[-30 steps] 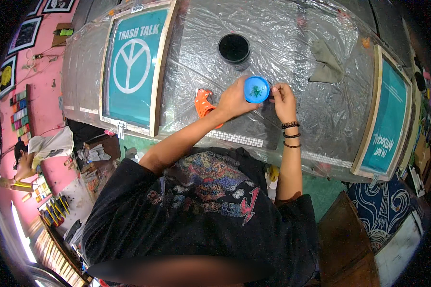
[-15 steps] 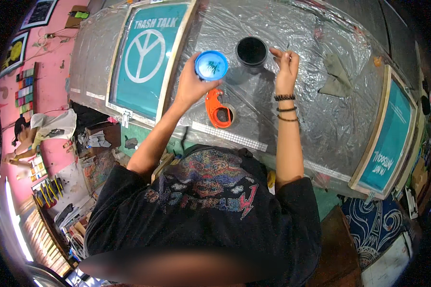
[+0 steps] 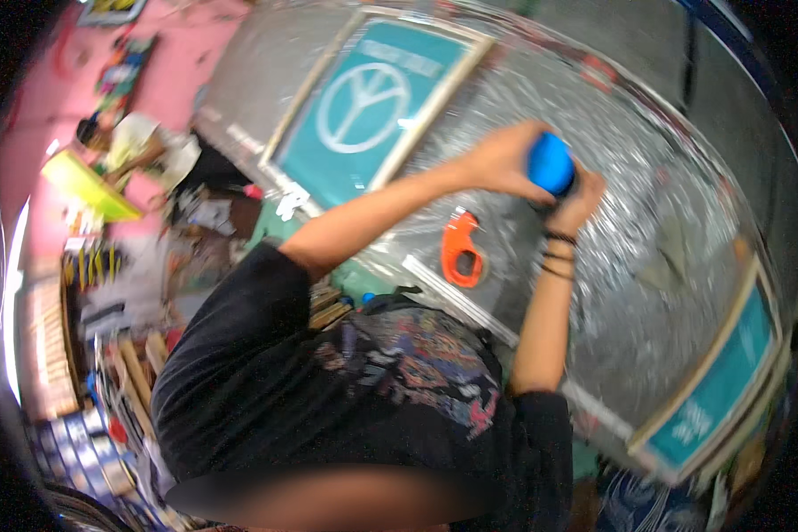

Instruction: The recorder is preparing screen printing frames by applying tape and inspecting the mesh.

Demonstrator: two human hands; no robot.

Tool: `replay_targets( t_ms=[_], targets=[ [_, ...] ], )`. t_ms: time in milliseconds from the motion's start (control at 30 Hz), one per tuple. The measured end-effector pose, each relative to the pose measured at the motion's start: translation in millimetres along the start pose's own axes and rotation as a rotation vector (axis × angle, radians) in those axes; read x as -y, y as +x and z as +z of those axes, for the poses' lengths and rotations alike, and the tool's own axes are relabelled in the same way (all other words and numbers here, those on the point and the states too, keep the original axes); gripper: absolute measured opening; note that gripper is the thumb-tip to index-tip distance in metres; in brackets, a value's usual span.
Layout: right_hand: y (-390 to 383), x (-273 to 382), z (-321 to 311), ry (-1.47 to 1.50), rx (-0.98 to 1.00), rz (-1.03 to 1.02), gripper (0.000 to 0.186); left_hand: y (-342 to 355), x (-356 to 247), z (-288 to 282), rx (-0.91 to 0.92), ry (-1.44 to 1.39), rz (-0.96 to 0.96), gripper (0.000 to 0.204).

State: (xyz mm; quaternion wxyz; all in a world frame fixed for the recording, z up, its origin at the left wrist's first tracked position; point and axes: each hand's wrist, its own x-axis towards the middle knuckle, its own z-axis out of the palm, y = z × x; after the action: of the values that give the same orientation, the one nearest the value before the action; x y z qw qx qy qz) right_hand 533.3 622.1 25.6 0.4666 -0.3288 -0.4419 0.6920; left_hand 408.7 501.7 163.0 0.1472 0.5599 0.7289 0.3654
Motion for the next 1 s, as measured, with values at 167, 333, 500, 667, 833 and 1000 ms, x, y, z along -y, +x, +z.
replay_targets(
  t_ms=[167,333,500,667,833,1000],
  targets=[
    [9.2,-11.2,-36.1,0.163,-0.083,0.214,0.023,15.2,9.0,71.2,-0.023,0.046,0.049,0.089],
    [10.4,-14.1,-25.5,0.224,-0.056,0.319,0.029,6.5,-11.2,75.6,-0.081,0.362,-0.014,0.082],
    [12.0,-56.2,-41.7,0.013,0.024,0.181,0.041,7.0,1.5,69.3,-0.146,0.307,0.017,0.08],
    [-12.3,-32.4,-26.9,-0.032,-0.167,0.217,0.038,-6.4,15.0,30.1,-0.219,0.021,-0.325,0.084],
    [-45.3,43.4,5.0,0.129,-0.003,0.136,0.041,-33.0,-22.0,5.7,-0.254,-0.182,-0.568,0.09],
    [-58.9,42.7,5.9,0.048,-0.005,-0.009,0.045,-51.1,-24.4,-7.4,-0.297,-0.357,-0.766,0.094]
  ],
)
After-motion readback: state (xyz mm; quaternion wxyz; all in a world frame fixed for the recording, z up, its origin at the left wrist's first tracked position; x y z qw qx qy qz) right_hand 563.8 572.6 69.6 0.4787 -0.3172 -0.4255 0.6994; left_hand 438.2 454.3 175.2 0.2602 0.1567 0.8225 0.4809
